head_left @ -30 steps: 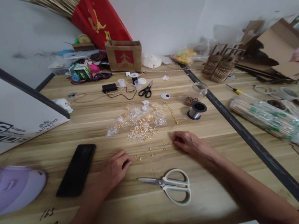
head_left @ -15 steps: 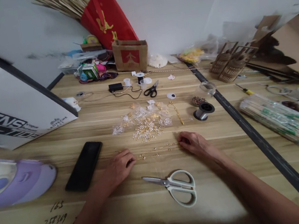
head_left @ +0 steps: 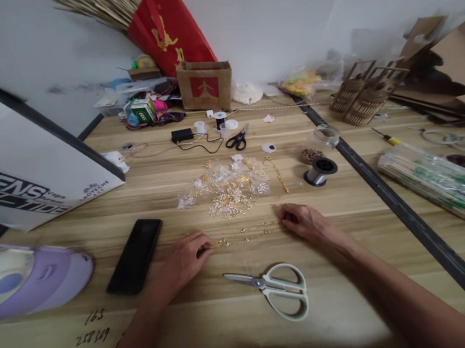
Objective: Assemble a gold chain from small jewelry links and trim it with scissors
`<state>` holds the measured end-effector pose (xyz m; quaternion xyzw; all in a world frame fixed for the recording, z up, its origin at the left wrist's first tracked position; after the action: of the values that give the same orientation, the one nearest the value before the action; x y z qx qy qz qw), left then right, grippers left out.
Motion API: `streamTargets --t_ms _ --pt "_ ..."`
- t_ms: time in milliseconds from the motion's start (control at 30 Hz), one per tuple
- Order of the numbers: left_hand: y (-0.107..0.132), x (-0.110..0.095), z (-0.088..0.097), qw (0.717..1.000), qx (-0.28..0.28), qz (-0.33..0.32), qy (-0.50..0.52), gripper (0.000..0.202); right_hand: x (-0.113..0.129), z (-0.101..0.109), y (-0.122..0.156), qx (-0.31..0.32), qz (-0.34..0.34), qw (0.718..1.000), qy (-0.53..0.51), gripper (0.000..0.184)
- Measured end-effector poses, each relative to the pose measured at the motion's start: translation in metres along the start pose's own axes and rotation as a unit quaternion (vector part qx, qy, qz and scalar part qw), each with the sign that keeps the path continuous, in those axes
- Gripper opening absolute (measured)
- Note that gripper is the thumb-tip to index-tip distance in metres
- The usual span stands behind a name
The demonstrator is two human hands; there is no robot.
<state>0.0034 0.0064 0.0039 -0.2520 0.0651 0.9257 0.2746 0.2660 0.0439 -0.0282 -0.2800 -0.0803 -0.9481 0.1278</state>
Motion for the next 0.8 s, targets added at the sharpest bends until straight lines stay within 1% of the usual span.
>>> streamTargets --t_ms 167,300,467,667,800 --pt "0.002 0.008 0.006 0.999 -0.02 0.014 0.042 0.013 0.001 0.001 0.001 0.003 -0.004 1.0 0.007 0.008" --pt "0.002 0.009 0.007 0.999 -0.017 0.027 0.036 0.013 0.003 0.002 0.001 0.007 -0.003 1.0 0.005 0.009" --pt "0.002 0.005 0.004 0.999 -0.009 0.033 0.017 0.012 0.004 0.003 0.001 0.005 -0.007 1.0 0.001 0.008" --pt "-0.001 0.005 -0.004 1.0 -0.009 0.014 0.02 0.01 0.0 0.0 0.0 0.005 0.001 1.0 -0.008 0.008" --pt "-0.002 0.005 -0.005 1.0 -0.013 0.009 0.017 0.011 -0.002 0.0 -0.001 0.003 0.001 1.0 -0.009 0.007"
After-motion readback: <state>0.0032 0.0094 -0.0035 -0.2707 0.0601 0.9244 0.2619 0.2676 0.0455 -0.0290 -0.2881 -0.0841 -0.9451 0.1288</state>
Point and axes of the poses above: each hand's wrist, its own y-axis away from the middle knuckle, its own z-axis out of the back of the hand, x = y × z, the point moved 8 cm from there along -y, towards the middle knuckle, and after that the axes turned 5 degrees about -z, right-handed, at the moved point
